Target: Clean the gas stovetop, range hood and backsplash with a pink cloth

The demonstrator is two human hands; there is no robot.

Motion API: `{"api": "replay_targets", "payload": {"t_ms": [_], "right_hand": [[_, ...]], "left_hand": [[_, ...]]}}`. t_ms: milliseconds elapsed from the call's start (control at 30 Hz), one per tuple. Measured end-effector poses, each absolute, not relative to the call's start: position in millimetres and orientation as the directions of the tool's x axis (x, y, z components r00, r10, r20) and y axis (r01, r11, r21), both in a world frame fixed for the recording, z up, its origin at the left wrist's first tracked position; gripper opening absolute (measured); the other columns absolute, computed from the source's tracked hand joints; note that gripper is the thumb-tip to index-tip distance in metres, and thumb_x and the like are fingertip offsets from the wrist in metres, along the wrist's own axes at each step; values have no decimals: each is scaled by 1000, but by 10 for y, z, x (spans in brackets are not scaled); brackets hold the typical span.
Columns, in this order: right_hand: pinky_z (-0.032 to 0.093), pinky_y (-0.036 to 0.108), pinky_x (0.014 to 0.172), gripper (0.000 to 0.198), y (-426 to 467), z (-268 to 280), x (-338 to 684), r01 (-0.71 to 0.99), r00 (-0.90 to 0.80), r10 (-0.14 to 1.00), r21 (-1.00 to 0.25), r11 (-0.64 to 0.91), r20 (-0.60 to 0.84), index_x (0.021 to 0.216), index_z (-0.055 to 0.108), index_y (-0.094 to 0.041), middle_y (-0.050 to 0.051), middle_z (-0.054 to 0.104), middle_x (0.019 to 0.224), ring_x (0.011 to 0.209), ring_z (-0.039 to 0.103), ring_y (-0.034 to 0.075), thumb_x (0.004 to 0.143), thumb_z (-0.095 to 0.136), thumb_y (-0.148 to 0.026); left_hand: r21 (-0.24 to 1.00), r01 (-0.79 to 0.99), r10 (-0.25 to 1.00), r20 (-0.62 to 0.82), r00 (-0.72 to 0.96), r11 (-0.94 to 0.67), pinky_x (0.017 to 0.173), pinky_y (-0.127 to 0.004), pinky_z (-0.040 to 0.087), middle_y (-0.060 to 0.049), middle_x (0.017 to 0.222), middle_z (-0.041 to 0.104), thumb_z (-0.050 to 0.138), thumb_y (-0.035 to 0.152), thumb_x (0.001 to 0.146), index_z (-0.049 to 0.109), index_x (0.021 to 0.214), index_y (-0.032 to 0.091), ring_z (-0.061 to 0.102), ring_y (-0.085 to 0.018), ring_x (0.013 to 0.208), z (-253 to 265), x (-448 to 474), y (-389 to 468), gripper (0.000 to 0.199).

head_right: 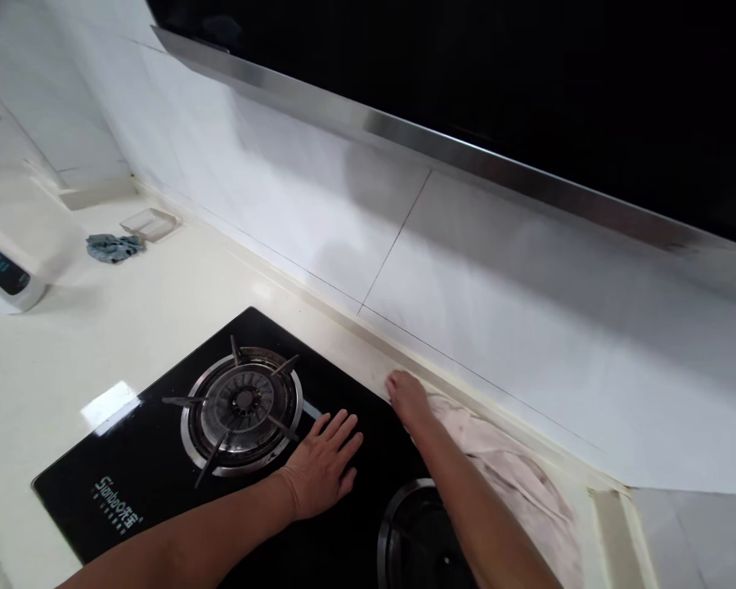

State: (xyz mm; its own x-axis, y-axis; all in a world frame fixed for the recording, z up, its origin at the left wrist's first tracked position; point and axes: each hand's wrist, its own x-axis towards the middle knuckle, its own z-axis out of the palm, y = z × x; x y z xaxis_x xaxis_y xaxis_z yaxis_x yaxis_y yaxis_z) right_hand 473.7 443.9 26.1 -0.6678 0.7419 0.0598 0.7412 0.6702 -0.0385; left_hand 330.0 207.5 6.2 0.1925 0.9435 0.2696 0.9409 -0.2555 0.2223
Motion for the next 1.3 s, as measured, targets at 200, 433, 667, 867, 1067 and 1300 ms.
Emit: {"api": "replay_targets", "payload": {"t_ms": [200,433,667,867,1067,1300], "right_hand": [[44,33,97,32,4523,138,4097,567,-810,575,-94,818,115,104,69,-16,14,69,113,108,60,21,98,39,-24],[36,44,114,57,4599,36,5056,534,-837,533,-24,845,127,145,45,-7,19,48,149,138,45,26,88,40,-12],[46,41,101,53,4565,-105,6512,780,-614,785,216,587,84,142,51,-15,19,62,130,120,59,29,89,42,-12],[45,33,87,40,4427,281,5944,842,-505,863,226,489,11,125,63,-11,18,66,108,99,62,24,89,45,-11],[42,33,91,40,4420,388,4356,744,-667,745,90,662,26,127,61,-10,17,63,115,105,56,25,89,50,-17],[39,32,99,49,4356,443,3766,684,-729,682,39,728,51,142,50,-28,8,59,135,121,52,23,94,49,-19]], "left_hand": [[206,945,950,236,204,-254,116,-51,27,-14,155,41,41,48,98,48,142,17,32,-33,146,101,3286,2090,54],[183,957,953,246,178,-226,117,-50,26,-12,156,41,43,45,98,48,143,20,31,-31,146,97,3300,2078,52],[217,949,956,233,177,-229,117,-51,25,-13,157,39,39,46,99,47,144,19,29,-32,147,69,3301,2092,53],[260,935,953,245,180,-243,117,-51,24,-13,157,39,38,46,100,46,145,18,29,-31,147,86,3297,2070,53],[271,931,953,244,180,-245,117,-52,25,-14,157,38,39,46,99,46,144,17,29,-32,147,71,3295,2068,53],[232,944,953,249,174,-233,116,-53,28,-14,156,40,39,47,99,48,143,19,32,-32,146,49,3282,2104,52]]}}
